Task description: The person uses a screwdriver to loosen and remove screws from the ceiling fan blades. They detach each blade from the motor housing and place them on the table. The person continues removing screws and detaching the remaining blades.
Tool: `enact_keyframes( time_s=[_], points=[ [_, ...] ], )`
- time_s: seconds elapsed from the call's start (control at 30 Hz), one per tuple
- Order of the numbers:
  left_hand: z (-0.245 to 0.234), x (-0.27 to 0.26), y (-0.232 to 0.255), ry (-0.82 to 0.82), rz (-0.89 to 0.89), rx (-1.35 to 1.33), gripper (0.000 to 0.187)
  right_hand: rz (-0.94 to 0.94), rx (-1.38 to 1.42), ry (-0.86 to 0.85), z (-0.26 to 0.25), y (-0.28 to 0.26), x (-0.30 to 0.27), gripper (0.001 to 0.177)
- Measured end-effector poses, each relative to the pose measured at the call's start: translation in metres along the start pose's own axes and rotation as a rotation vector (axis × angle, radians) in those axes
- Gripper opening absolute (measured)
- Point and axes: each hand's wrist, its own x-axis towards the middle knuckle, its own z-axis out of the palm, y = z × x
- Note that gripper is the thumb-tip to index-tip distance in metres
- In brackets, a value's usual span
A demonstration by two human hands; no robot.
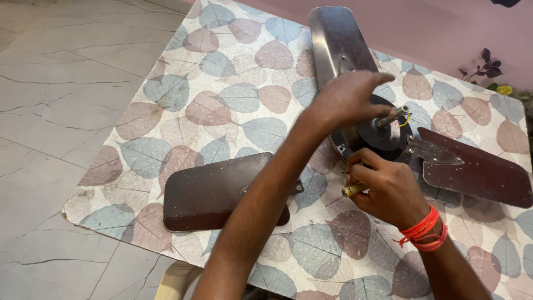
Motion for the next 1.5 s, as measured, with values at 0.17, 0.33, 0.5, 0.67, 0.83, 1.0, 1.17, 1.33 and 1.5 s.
enact_keyframes(
  time_s=[0.17, 0.33, 0.5, 0.67, 0.83, 1.0, 1.17, 1.33, 1.5],
  points=[
    [-0.069, -0.012, -0.001, 0.352, 0.236, -0.458, 0.064, -0.043, 0.106, -0.021, 0.012, -0.014, 0.011, 0.020],
    [-0.124, -0.048, -0.007, 0.531, 0.268, -0.494, 0.061, -0.079, 0.211, -0.077, 0.026, -0.025, 0.036, 0.022],
    [-0.141, -0.061, -0.012, 0.539, 0.164, -0.173, 0.062, -0.082, 0.342, -0.123, 0.040, -0.035, 0.067, 0.020],
    [-0.129, -0.055, -0.007, 0.496, -0.022, -0.079, 0.070, -0.077, 0.313, -0.161, 0.050, -0.038, 0.086, 0.016],
    [-0.119, -0.043, -0.008, 0.541, 0.030, -0.160, 0.068, -0.045, 0.318, -0.211, 0.056, -0.033, 0.086, 0.015],
    [-0.115, -0.038, -0.019, 0.493, -0.009, -0.151, 0.070, 0.031, 0.299, -0.257, 0.061, -0.030, 0.087, 0.015],
    [-0.103, -0.036, -0.028, 0.394, -0.138, 0.008, 0.073, 0.015, 0.342, -0.242, 0.060, -0.027, 0.087, 0.017],
    [-0.094, -0.031, -0.029, 0.233, -0.245, 0.033, 0.079, 0.076, 0.321, -0.279, 0.057, -0.027, 0.088, 0.016],
    [-0.090, -0.032, -0.030, 0.218, -0.210, 0.045, 0.077, 0.039, 0.334, -0.275, 0.055, -0.027, 0.088, 0.015]
  ],
)
